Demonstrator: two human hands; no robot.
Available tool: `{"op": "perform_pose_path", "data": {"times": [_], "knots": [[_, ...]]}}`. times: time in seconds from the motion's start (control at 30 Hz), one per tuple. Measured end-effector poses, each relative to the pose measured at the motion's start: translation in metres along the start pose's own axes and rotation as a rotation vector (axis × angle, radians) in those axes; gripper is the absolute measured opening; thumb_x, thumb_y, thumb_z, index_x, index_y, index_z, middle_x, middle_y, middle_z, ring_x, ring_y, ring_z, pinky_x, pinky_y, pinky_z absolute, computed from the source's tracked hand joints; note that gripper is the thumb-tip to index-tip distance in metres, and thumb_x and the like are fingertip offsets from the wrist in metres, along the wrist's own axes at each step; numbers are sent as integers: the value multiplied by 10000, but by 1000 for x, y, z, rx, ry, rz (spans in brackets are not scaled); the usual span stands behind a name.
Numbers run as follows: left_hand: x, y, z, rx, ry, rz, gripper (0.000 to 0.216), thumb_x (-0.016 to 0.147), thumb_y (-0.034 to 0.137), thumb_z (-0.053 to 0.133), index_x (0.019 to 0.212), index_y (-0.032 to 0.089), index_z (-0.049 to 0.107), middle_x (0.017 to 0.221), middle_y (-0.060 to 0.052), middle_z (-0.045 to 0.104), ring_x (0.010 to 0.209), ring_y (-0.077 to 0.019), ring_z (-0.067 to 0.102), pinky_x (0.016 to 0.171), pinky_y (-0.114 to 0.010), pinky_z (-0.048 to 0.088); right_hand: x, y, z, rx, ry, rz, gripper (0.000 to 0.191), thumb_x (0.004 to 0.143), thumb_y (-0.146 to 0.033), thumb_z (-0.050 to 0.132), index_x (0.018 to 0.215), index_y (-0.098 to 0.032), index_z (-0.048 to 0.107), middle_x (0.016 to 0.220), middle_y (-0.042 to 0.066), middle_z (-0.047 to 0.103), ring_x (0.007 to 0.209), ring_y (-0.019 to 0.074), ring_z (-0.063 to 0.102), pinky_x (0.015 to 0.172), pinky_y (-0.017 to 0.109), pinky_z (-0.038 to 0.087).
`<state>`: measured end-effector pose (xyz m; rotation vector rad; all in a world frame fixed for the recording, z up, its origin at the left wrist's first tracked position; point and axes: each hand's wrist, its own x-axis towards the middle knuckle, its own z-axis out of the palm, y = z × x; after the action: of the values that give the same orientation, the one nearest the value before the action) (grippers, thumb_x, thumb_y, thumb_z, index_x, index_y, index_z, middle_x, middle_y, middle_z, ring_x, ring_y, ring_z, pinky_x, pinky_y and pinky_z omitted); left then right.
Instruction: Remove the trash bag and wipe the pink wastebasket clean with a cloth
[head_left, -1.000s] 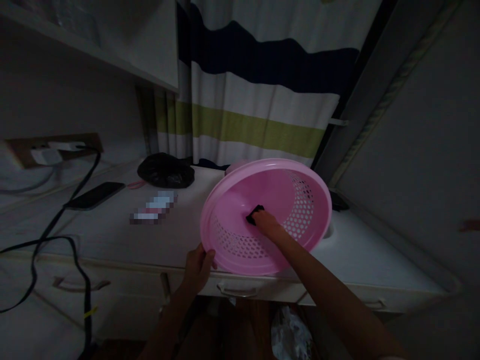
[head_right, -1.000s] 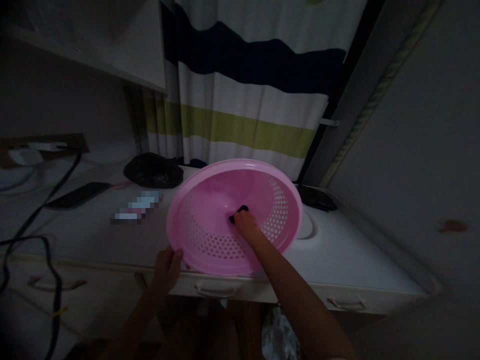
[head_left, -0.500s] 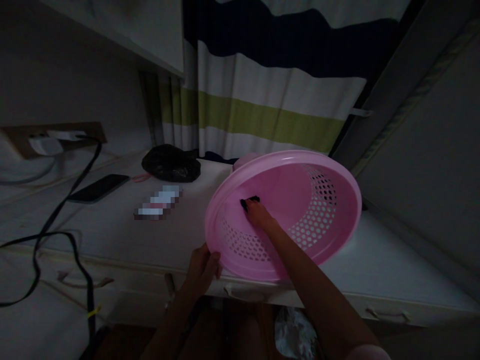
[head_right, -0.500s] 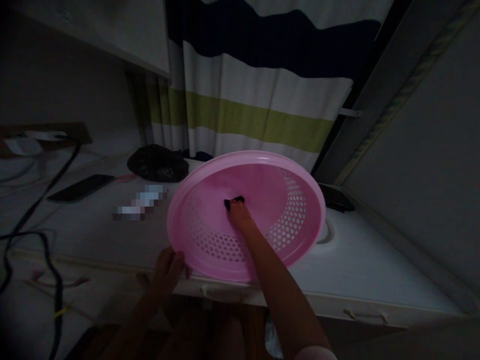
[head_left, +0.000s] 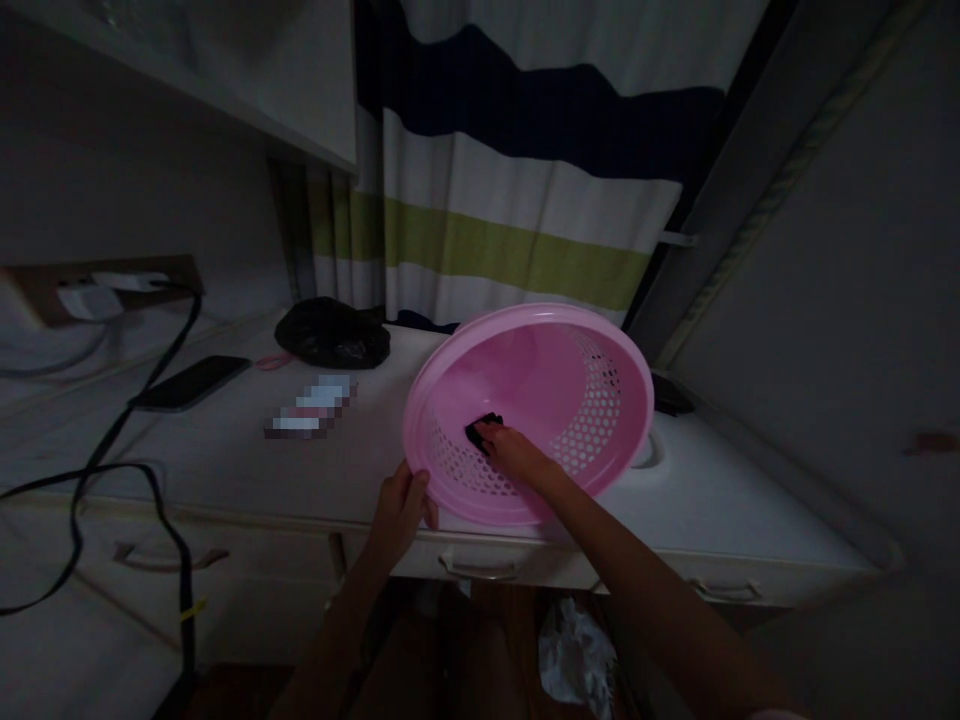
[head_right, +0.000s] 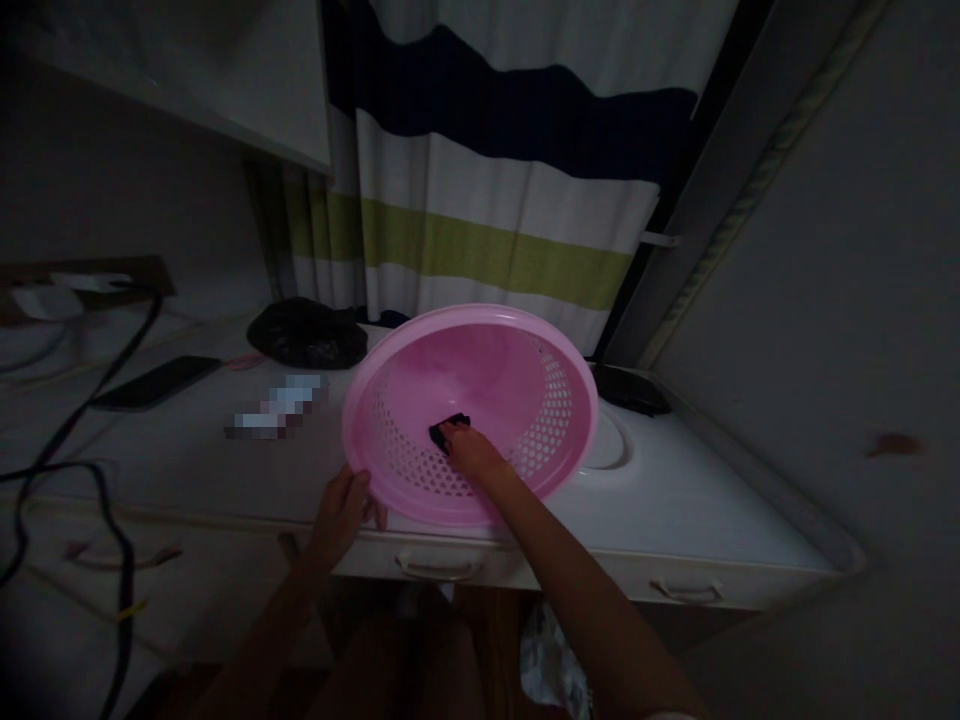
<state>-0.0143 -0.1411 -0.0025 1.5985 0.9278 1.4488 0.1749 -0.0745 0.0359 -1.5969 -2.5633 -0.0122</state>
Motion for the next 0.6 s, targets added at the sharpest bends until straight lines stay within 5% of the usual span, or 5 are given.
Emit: {"op": "perform_pose_path", "data": {"times": [0.23, 0.6], "knots": [[-3, 0, 2, 28, -17, -41, 328, 817, 467, 348, 773, 158, 450, 277, 109, 379, 234, -60, 336, 308, -157, 251, 1, 23, -12, -173, -40, 246, 374, 824, -61, 313, 1110, -103, 550, 1130, 154, 572, 1100, 189, 482, 921, 299, 342], [-1, -2, 1, -8, -42, -64, 307, 821, 450, 356, 695, 175, 410, 272, 117, 326, 229, -40, 266, 297, -148, 186, 72, 41, 16, -121, 44, 402, 351, 838, -158, 340, 1106, -72, 549, 1165, 148, 549, 1158, 210, 419, 957, 313, 284]]}}
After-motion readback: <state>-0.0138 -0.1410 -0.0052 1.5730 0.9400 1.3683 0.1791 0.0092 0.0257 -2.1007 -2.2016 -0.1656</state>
